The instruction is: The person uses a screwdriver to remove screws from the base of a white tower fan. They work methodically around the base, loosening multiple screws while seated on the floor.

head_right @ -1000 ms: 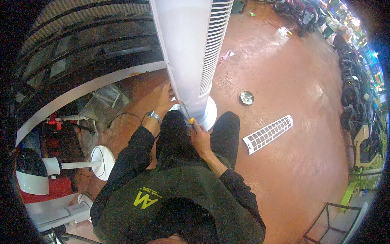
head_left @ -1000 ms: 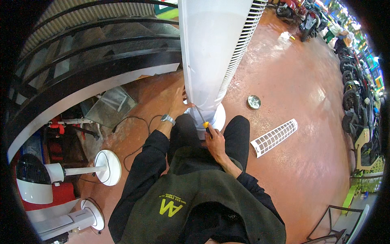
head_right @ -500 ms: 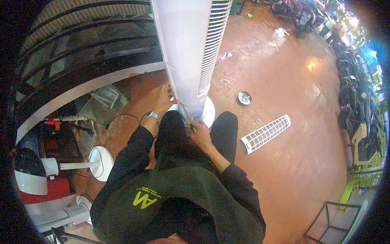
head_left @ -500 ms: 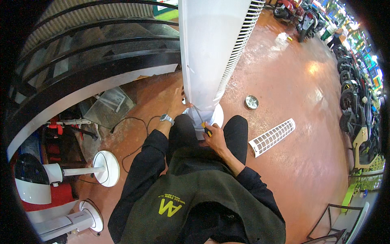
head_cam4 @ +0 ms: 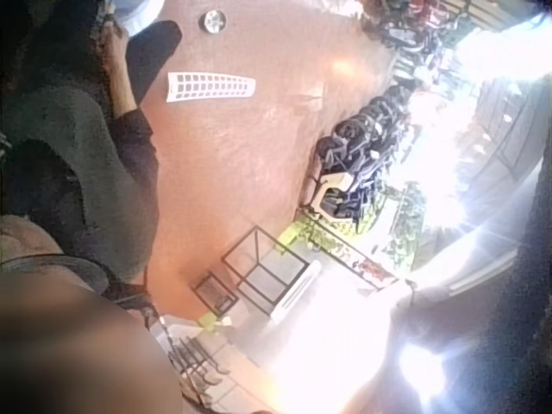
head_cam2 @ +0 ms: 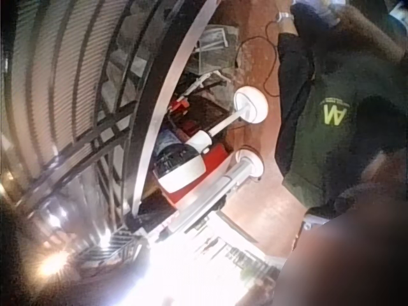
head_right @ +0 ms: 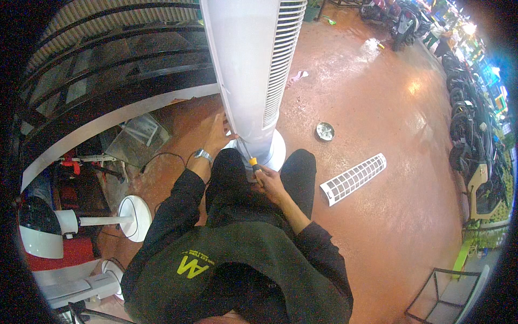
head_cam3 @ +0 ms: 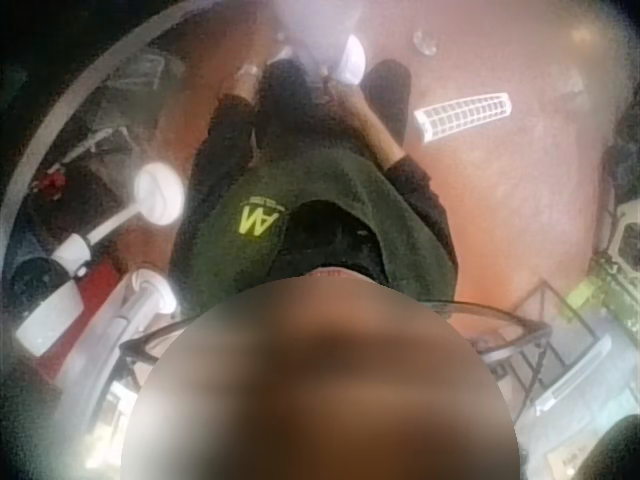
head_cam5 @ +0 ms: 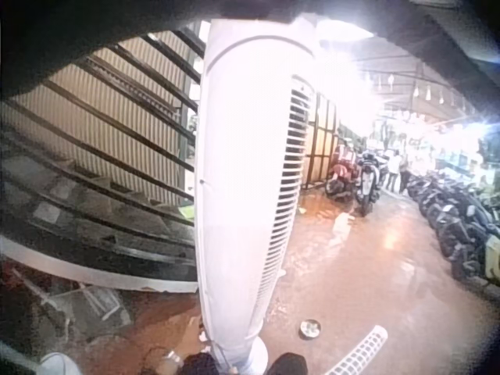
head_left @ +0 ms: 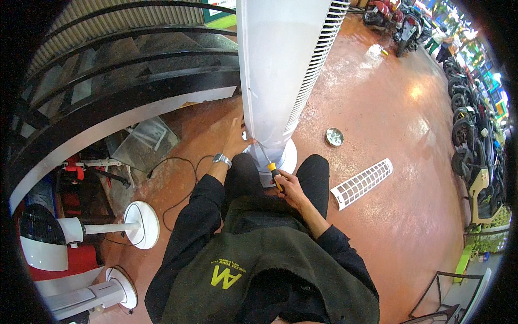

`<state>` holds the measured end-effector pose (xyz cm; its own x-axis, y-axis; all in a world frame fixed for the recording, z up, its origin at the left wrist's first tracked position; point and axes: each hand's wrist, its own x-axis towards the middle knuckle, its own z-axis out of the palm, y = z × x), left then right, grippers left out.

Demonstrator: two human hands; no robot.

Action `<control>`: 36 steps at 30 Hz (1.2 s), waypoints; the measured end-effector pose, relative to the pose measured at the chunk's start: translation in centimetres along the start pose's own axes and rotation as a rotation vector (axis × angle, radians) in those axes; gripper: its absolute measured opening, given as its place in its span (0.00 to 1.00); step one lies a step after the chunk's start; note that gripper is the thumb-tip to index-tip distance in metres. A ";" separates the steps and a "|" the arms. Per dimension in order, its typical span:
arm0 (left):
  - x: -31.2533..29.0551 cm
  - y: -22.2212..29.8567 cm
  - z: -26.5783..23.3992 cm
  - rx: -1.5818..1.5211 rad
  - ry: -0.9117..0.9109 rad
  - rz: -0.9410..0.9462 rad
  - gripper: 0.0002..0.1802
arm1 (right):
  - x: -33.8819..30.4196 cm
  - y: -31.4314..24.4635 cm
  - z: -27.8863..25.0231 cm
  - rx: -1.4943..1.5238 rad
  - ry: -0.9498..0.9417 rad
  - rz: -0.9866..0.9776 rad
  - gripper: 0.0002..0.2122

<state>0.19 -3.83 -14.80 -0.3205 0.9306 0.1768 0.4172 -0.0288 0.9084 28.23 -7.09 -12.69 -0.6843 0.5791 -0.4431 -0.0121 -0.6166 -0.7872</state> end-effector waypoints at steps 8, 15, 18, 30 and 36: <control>-0.2 1.6 0.1 0.035 0.004 0.042 0.61 | -0.2 -0.6 -0.2 0.139 0.065 0.104 0.18; 0.1 -1.1 0.0 -0.072 -0.003 0.015 0.60 | -0.6 0.1 0.0 -0.280 0.094 -0.078 0.17; 0.1 -1.0 0.1 -0.032 0.014 0.052 0.60 | -0.7 0.5 1.0 -0.377 0.157 -0.181 0.15; -0.6 0.4 -0.3 0.009 0.012 0.030 0.63 | -1.3 -0.9 1.3 -0.303 0.180 -0.054 0.13; -0.5 0.1 -0.6 -0.008 0.020 0.062 0.63 | -2.0 -1.1 0.9 0.302 0.086 0.276 0.17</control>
<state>-0.07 -4.52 -14.59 -0.3109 0.9196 0.2403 0.4299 -0.0894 0.8985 28.95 -8.05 -10.51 -0.6288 0.4046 -0.6640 -0.0584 -0.8761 -0.4785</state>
